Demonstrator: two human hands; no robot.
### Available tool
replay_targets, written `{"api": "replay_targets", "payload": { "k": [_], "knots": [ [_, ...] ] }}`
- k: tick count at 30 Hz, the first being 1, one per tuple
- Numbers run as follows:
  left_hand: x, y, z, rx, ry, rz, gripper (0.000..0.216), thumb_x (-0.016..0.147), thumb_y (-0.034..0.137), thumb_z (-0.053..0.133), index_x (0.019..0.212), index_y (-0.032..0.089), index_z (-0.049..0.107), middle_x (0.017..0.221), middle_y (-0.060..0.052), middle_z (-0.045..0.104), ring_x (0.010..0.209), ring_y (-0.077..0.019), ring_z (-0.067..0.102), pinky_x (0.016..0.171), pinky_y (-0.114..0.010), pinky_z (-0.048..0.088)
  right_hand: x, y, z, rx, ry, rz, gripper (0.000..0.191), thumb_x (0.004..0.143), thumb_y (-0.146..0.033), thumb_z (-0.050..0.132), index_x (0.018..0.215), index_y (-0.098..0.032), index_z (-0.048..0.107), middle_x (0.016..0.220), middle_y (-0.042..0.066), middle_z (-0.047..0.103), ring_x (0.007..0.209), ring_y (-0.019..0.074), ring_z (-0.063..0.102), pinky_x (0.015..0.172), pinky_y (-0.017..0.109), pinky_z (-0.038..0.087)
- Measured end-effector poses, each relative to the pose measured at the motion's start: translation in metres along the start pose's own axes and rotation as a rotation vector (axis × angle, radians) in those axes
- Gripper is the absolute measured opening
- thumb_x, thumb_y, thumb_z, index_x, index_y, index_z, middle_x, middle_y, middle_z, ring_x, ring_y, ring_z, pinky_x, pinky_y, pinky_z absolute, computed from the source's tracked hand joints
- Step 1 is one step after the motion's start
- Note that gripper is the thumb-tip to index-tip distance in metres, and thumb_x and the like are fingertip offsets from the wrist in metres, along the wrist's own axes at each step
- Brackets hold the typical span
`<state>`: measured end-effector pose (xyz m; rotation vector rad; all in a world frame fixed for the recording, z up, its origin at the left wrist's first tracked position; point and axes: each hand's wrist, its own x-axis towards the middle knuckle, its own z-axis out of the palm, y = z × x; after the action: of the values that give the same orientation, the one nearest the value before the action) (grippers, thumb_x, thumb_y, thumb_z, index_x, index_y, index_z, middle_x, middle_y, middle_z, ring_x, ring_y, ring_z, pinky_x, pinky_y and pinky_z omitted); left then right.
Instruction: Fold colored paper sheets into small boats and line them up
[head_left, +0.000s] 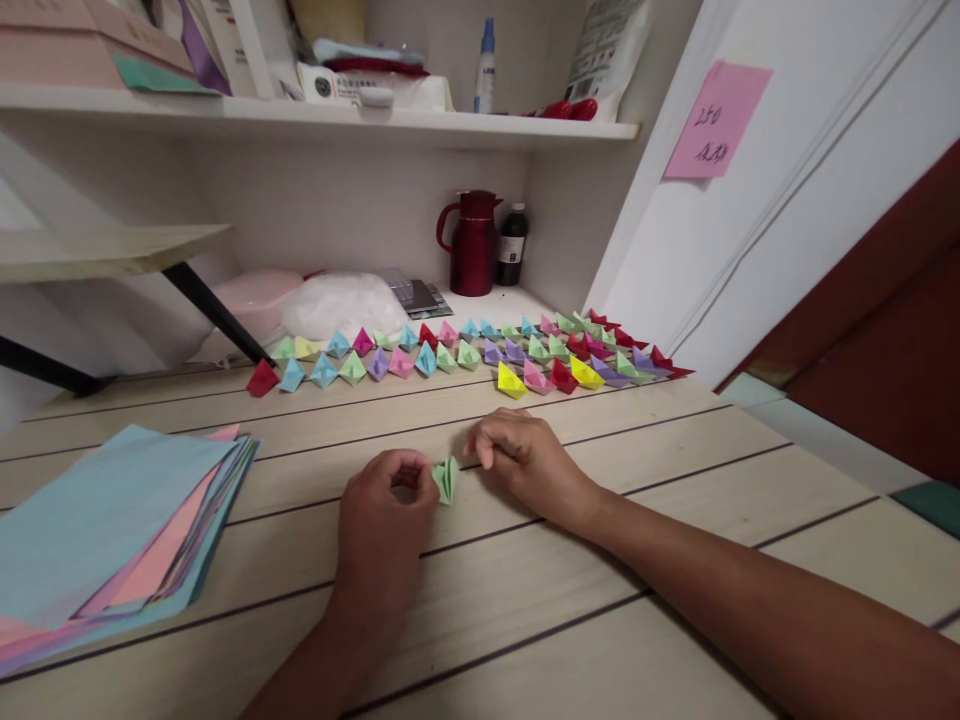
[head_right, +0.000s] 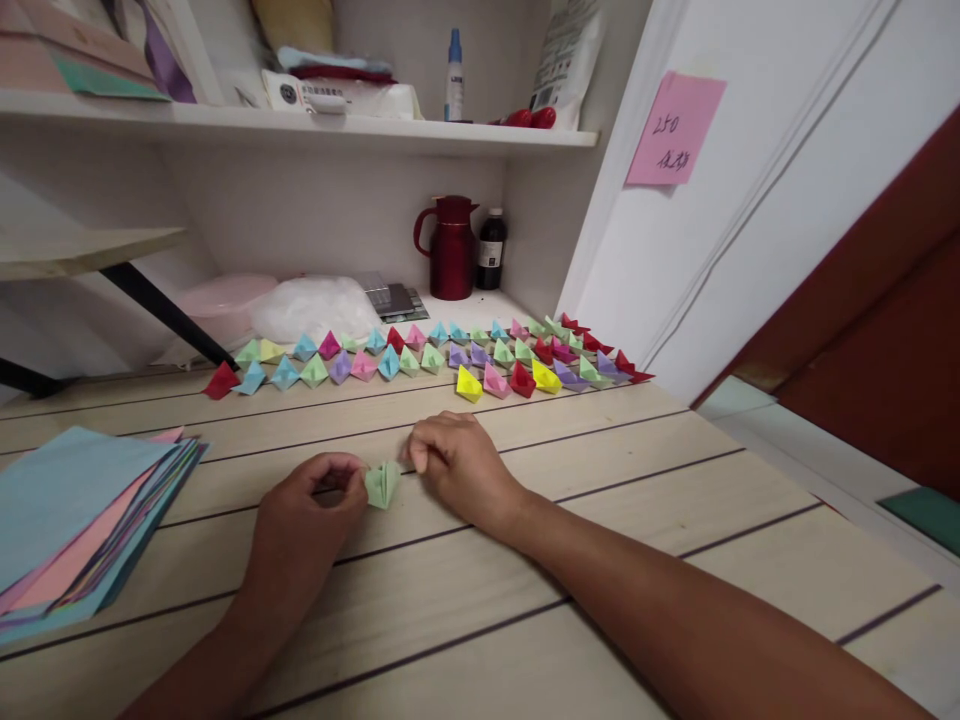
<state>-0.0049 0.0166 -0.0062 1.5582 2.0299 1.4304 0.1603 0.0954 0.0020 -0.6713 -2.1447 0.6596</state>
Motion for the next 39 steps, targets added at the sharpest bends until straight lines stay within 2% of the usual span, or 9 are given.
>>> {"api": "replay_targets", "payload": {
  "k": [2, 4, 6, 9, 12, 16, 21, 29, 39],
  "knots": [
    [0.001, -0.001, -0.001, -0.004, 0.01, -0.043, 0.008, 0.07, 0.022, 0.058, 0.069, 0.02, 0.066, 0.065, 0.001, 0.07, 0.06, -0.0162, 0.066, 0.061, -0.028, 0.051, 0.001, 0.004, -0.002, 0.056, 0.034, 0.032, 0.028, 0.07, 0.007, 0.043, 0.057, -0.018, 0.047, 0.07, -0.001, 0.064, 0.073, 0.0131, 0.059, 0.072, 0.027, 0.042],
    [0.001, -0.001, -0.002, 0.012, 0.01, -0.01, 0.008, 0.071, 0.022, 0.058, 0.07, 0.021, 0.066, 0.066, 0.001, 0.07, 0.061, -0.0162, 0.066, 0.062, -0.028, 0.05, 0.001, 0.006, -0.002, 0.117, 0.06, 0.1, 0.024, 0.074, 0.002, 0.044, 0.065, -0.018, 0.051, 0.075, 0.0, 0.063, 0.076, 0.0133, 0.059, 0.072, 0.026, 0.044],
    [0.0, -0.002, -0.002, 0.068, 0.019, 0.1, 0.009, 0.072, 0.021, 0.057, 0.07, 0.021, 0.065, 0.068, 0.001, 0.07, 0.063, -0.0162, 0.065, 0.064, -0.029, 0.049, 0.001, 0.005, -0.001, 0.191, 0.053, 0.177, 0.016, 0.077, -0.005, 0.051, 0.083, -0.019, 0.056, 0.086, 0.001, 0.064, 0.081, 0.014, 0.059, 0.074, 0.027, 0.046],
    [-0.003, -0.001, -0.001, 0.193, 0.052, 0.274, 0.009, 0.074, 0.018, 0.057, 0.07, 0.022, 0.064, 0.068, 0.002, 0.069, 0.065, -0.0172, 0.063, 0.069, -0.032, 0.047, -0.001, -0.005, 0.002, 0.261, -0.043, 0.243, 0.025, 0.078, -0.016, 0.062, 0.101, -0.02, 0.055, 0.1, 0.004, 0.063, 0.089, 0.0155, 0.059, 0.079, 0.029, 0.048],
    [-0.005, 0.0, 0.0, 0.261, 0.053, 0.41, 0.008, 0.075, 0.016, 0.057, 0.072, 0.021, 0.062, 0.067, 0.002, 0.067, 0.068, -0.0179, 0.062, 0.073, -0.034, 0.044, -0.005, -0.017, 0.006, 0.199, -0.124, 0.234, 0.028, 0.077, -0.023, 0.066, 0.103, -0.021, 0.055, 0.102, 0.004, 0.064, 0.09, 0.0168, 0.059, 0.078, 0.03, 0.048],
    [-0.006, 0.0, 0.001, 0.279, 0.063, 0.51, 0.009, 0.076, 0.013, 0.057, 0.075, 0.021, 0.061, 0.07, 0.002, 0.067, 0.071, -0.0177, 0.062, 0.077, -0.035, 0.043, -0.009, -0.023, 0.011, 0.121, -0.127, 0.188, 0.021, 0.076, -0.014, 0.06, 0.096, -0.02, 0.055, 0.093, 0.002, 0.065, 0.08, 0.0149, 0.059, 0.07, 0.026, 0.047],
    [-0.007, 0.0, 0.002, 0.286, 0.072, 0.548, 0.01, 0.077, 0.012, 0.056, 0.076, 0.022, 0.06, 0.071, 0.002, 0.068, 0.073, -0.0178, 0.063, 0.079, -0.035, 0.042, -0.01, -0.022, 0.014, 0.1, -0.127, 0.151, 0.031, 0.071, -0.006, 0.055, 0.098, -0.021, 0.057, 0.093, 0.001, 0.067, 0.08, 0.0145, 0.06, 0.069, 0.025, 0.046],
    [-0.008, 0.002, 0.002, 0.293, 0.052, 0.585, 0.011, 0.078, 0.01, 0.058, 0.079, 0.021, 0.06, 0.074, 0.001, 0.068, 0.077, -0.0184, 0.063, 0.082, -0.035, 0.042, -0.008, -0.024, 0.014, 0.029, -0.118, 0.098, 0.03, 0.071, -0.009, 0.057, 0.098, -0.021, 0.059, 0.092, 0.002, 0.067, 0.085, 0.0173, 0.06, 0.076, 0.029, 0.046],
    [-0.007, 0.002, 0.001, 0.312, 0.065, 0.583, 0.01, 0.079, 0.011, 0.059, 0.08, 0.021, 0.06, 0.073, 0.001, 0.067, 0.075, -0.0187, 0.062, 0.081, -0.035, 0.042, -0.01, -0.02, 0.016, 0.123, -0.115, 0.128, 0.042, 0.068, -0.001, 0.05, 0.104, -0.021, 0.058, 0.097, 0.002, 0.067, 0.085, 0.0151, 0.061, 0.076, 0.025, 0.048]
  ]
}}
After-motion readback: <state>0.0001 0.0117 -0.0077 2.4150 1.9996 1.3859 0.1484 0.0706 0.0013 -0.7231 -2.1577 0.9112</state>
